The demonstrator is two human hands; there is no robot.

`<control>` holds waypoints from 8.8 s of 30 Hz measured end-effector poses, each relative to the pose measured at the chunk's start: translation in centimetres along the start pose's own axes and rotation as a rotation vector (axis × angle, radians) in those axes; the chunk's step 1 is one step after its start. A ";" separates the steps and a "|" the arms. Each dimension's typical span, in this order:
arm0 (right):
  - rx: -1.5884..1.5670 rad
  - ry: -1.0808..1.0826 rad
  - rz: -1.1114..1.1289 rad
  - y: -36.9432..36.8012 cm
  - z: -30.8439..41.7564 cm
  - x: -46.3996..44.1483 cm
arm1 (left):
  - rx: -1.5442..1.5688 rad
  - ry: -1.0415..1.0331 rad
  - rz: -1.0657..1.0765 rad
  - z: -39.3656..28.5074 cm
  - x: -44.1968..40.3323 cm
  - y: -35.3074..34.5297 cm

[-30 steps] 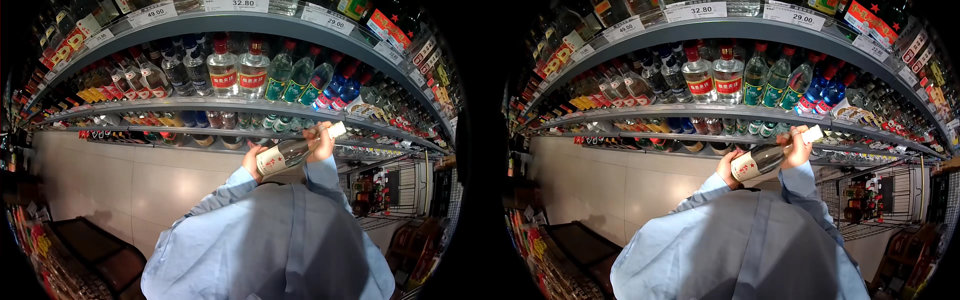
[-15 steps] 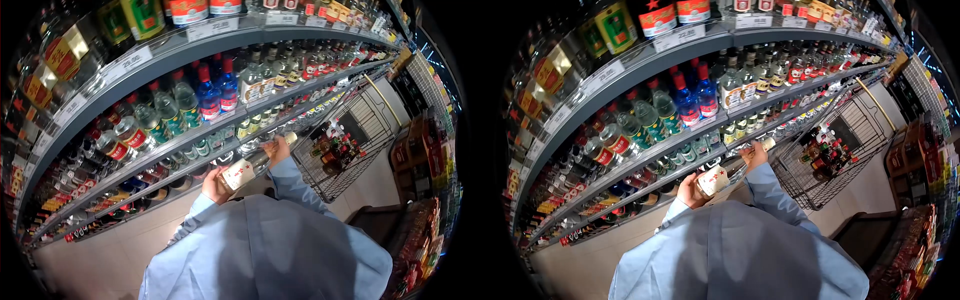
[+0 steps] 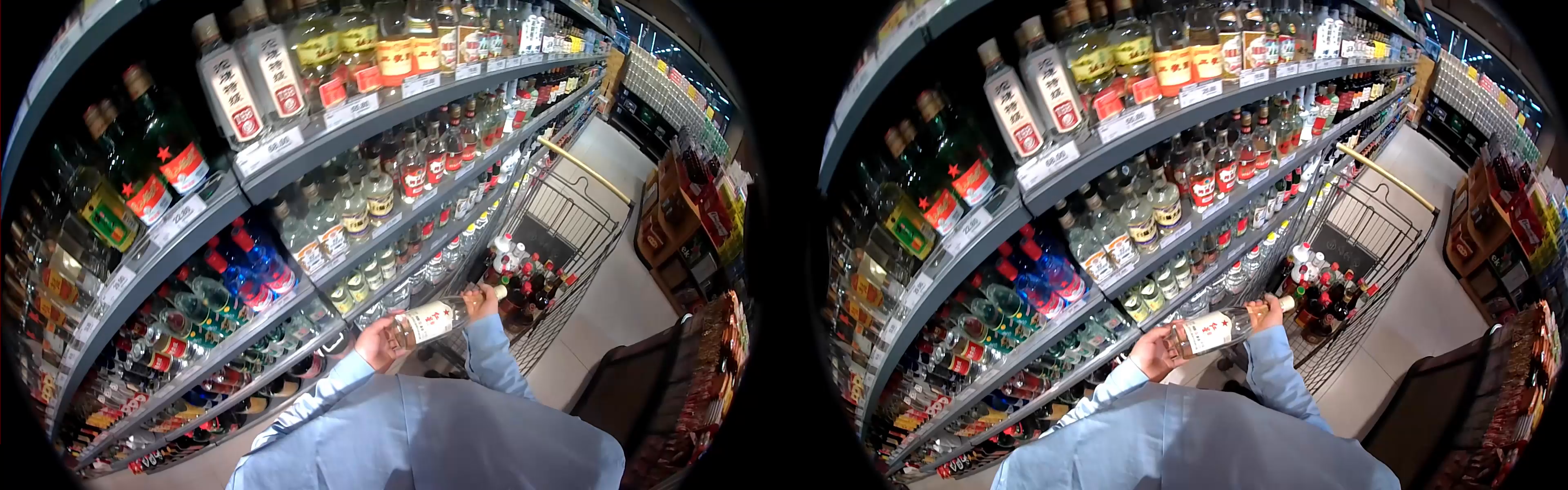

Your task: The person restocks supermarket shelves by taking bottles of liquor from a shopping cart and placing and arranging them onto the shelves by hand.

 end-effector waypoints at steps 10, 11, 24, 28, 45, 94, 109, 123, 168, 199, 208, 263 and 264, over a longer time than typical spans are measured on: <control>-0.169 0.094 0.048 1.1 10.4 -6.3 | -0.146 -0.150 -0.039 1.2 -6.7 -9.3; -0.159 0.108 0.060 1.2 11.3 -6.5 | -0.140 -0.150 -0.029 1.2 -7.3 -9.8; -0.223 0.228 0.209 0.6 17.4 -6.7 | -0.194 -0.233 0.214 1.7 -9.2 -15.3; -0.172 0.107 0.301 0.8 17.3 -7.5 | -0.190 -0.202 0.185 1.4 -8.6 -15.6; -0.122 -0.133 0.744 -15.9 3.8 -2.1 | -0.132 -0.529 0.518 -2.9 5.0 -11.2; -0.380 0.340 2.489 -42.6 -30.6 75.4 | -1.500 -1.809 -1.475 -16.5 72.3 22.8; 0.081 0.304 2.189 -50.6 -40.3 83.1 | -1.462 -2.046 -1.466 -24.8 76.7 28.1; 0.152 0.040 2.129 -54.7 -44.7 81.7 | -1.498 -1.875 -1.739 -24.8 75.0 29.0; 0.534 1.182 1.364 -46.3 -47.1 81.9 | -1.345 -1.818 -1.058 -26.5 82.6 30.9; 0.616 1.318 1.697 -42.6 -48.5 78.0 | -1.638 -1.802 -1.619 -24.9 79.5 30.6; 0.408 1.682 1.265 -42.6 -40.4 72.1 | -1.796 -1.858 -1.440 -22.7 76.9 28.0; 0.786 2.200 1.147 -46.9 -36.8 70.1 | -1.931 -1.962 -1.451 -30.8 73.1 18.6; 0.795 2.201 1.136 -46.8 -36.9 70.2 | -1.935 -1.947 -1.445 -30.7 73.1 18.6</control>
Point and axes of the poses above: each hand's wrist, its own x-axis away from the middle knuckle, its own y-axis out of the back of the hand, z = x × y, the point moved 4 cm from there along -x, towards the middle knuckle, and after that the axes turned 6 degrees about y, right-handed, at the moved point
